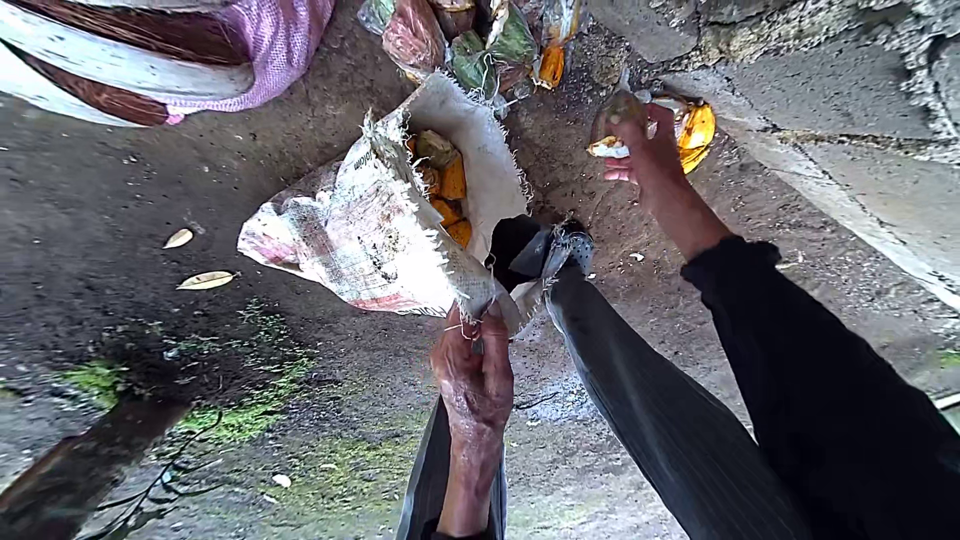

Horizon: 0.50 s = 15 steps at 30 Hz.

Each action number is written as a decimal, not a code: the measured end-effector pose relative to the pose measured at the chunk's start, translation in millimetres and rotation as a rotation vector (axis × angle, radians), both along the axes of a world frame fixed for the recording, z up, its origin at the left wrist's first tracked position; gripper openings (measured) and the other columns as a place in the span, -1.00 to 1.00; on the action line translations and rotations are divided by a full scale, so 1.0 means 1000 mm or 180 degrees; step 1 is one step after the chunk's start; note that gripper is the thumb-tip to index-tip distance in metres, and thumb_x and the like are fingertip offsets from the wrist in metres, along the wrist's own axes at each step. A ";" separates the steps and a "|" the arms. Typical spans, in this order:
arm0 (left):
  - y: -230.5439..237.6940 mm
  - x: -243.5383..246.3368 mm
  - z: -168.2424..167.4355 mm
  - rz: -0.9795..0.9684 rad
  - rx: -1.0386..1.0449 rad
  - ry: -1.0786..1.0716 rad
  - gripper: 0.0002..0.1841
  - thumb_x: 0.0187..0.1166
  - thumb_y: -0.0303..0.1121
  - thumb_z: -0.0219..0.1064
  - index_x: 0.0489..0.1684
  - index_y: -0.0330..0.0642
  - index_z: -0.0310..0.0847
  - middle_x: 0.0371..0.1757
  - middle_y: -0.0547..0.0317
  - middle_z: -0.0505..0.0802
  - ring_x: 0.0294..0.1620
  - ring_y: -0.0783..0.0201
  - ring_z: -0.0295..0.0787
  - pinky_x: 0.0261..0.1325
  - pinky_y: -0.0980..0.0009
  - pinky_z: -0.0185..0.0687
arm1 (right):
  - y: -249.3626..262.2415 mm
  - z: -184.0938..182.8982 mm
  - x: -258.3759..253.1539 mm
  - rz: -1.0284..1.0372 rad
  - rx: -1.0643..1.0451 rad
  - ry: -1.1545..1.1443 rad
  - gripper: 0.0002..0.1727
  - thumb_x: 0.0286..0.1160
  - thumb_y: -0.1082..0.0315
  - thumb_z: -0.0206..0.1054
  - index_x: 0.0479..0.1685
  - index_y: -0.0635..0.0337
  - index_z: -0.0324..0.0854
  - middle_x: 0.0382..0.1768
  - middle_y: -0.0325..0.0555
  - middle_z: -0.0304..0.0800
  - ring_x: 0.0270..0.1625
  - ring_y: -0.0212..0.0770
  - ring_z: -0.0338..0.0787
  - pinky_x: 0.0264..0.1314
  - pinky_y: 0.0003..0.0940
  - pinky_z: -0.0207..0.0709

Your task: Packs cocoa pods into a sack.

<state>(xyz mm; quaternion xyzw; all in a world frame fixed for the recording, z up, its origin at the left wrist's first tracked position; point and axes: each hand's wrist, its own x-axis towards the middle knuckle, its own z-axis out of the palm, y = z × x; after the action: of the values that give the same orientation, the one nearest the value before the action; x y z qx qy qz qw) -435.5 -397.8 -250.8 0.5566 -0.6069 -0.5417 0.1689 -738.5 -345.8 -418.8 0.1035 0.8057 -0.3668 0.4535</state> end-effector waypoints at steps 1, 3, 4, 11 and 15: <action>0.000 0.000 0.000 -0.0009 0.0013 -0.0015 -0.83 0.66 -0.47 0.22 -0.15 -0.41 0.68 -0.32 0.18 0.85 -0.40 0.42 0.81 -0.35 0.48 0.82 | -0.006 0.016 0.011 0.0022 -0.0202 0.0006 -0.15 0.57 -0.06 0.41 0.78 -0.14 0.04 0.38 0.06 0.65 -0.02 0.09 0.90 -0.13 0.02 0.87; 0.002 -0.004 0.002 0.0023 0.0019 -0.0062 -0.84 0.67 -0.47 0.22 -0.14 -0.41 0.67 -0.33 0.22 0.84 -0.41 0.44 0.81 -0.36 0.49 0.82 | -0.022 0.036 0.038 0.0345 -0.0610 0.0143 -0.17 0.55 0.04 0.42 0.77 -0.07 0.08 0.28 0.06 0.73 -0.04 0.06 0.90 -0.19 0.03 0.86; 0.002 -0.008 0.003 0.0065 0.0009 -0.0093 -0.84 0.68 -0.47 0.22 -0.15 -0.40 0.67 -0.35 0.24 0.83 -0.41 0.46 0.81 -0.36 0.50 0.82 | -0.030 0.038 0.050 0.0708 -0.0814 0.0166 -0.17 0.52 0.08 0.45 0.75 0.00 0.11 0.27 0.08 0.73 -0.03 0.03 0.90 -0.18 0.01 0.87; -0.005 0.010 0.012 0.0047 -0.0086 -0.0042 -0.85 0.66 -0.55 0.20 -0.24 -0.41 0.67 -0.49 0.24 0.82 -0.49 0.39 0.82 -0.39 0.39 0.86 | -0.085 0.020 0.063 0.2948 -0.0939 0.0531 -0.61 0.51 0.20 0.46 0.22 0.21 0.71 0.12 0.25 0.77 0.21 0.26 0.75 0.33 0.33 0.55; -0.006 0.000 0.014 0.0045 -0.0029 -0.0004 -0.87 0.68 -0.50 0.22 -0.12 -0.41 0.65 -0.40 0.33 0.86 -0.41 0.46 0.85 -0.32 0.44 0.87 | -0.085 0.050 0.057 0.1747 -0.0753 0.0682 -0.66 0.40 0.34 0.53 0.08 0.31 0.68 -0.09 0.08 0.81 -0.13 -0.06 0.85 -0.02 -0.03 0.79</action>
<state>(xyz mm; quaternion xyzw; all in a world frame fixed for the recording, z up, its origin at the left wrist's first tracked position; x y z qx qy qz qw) -435.7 -403.5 -236.4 0.5604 -0.6056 -0.5373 0.1748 -681.5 -431.1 -368.3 -0.2105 0.7985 -0.3306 0.4569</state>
